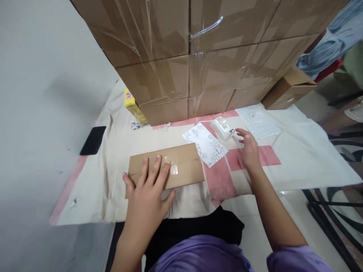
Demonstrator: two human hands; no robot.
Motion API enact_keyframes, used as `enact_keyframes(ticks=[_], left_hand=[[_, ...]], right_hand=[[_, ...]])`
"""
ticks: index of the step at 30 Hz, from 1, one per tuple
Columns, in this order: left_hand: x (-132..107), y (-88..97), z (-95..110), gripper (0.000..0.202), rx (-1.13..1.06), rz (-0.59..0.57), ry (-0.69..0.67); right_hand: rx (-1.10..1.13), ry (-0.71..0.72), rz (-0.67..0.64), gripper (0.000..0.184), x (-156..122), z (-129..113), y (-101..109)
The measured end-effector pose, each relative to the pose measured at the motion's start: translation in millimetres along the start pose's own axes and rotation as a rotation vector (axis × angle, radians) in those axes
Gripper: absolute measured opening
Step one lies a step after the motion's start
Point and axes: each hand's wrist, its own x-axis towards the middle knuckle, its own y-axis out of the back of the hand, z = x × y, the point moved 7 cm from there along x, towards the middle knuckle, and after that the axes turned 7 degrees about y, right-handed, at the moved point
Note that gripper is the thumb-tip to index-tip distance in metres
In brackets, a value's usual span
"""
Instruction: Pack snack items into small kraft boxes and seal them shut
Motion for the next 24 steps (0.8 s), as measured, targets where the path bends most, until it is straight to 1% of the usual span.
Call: enact_keyframes(ticks=[1, 3, 6, 8, 13, 17, 20, 24], left_hand=[[0.8, -1.2, -1.3, 0.063, -0.006, 0.008, -0.007], [3.0, -4.0, -2.5, 0.065, -0.016, 0.024, -0.011], [6.3, -6.2, -1.0, 0.067, -0.009, 0.062, 0.01], [7.3, -5.9, 1.6, 0.068, 0.003, 0.085, 0.026], [7.8, -3.0, 7.4, 0.071, 0.0, 0.092, 0.019], [8.0, -0.7, 10.1, 0.071, -0.028, 0.112, 0.058], [6.4, 0.9, 16.0, 0.071, -0.057, 0.131, 0.106], [3.2, 2.3, 24.7, 0.069, -0.038, 0.11, 0.176]], right_hand=[[-0.003, -0.038, -0.028, 0.055, 14.6, 12.6, 0.0], [-0.012, -0.079, -0.092, 0.06, 41.2, 29.5, -6.7], [-0.028, -0.121, -0.159, 0.068, 68.4, 40.3, -20.8], [-0.043, -0.164, -0.174, 0.07, 76.4, 44.2, -26.2], [0.006, -0.26, -0.145, 0.067, 72.9, 54.2, -25.2], [0.005, -0.293, -0.085, 0.062, 68.2, 60.2, -18.8], [-0.011, -0.285, -0.093, 0.061, 69.0, 58.6, -19.5], [-0.058, -0.317, -0.121, 0.061, 71.1, 56.3, -23.6]])
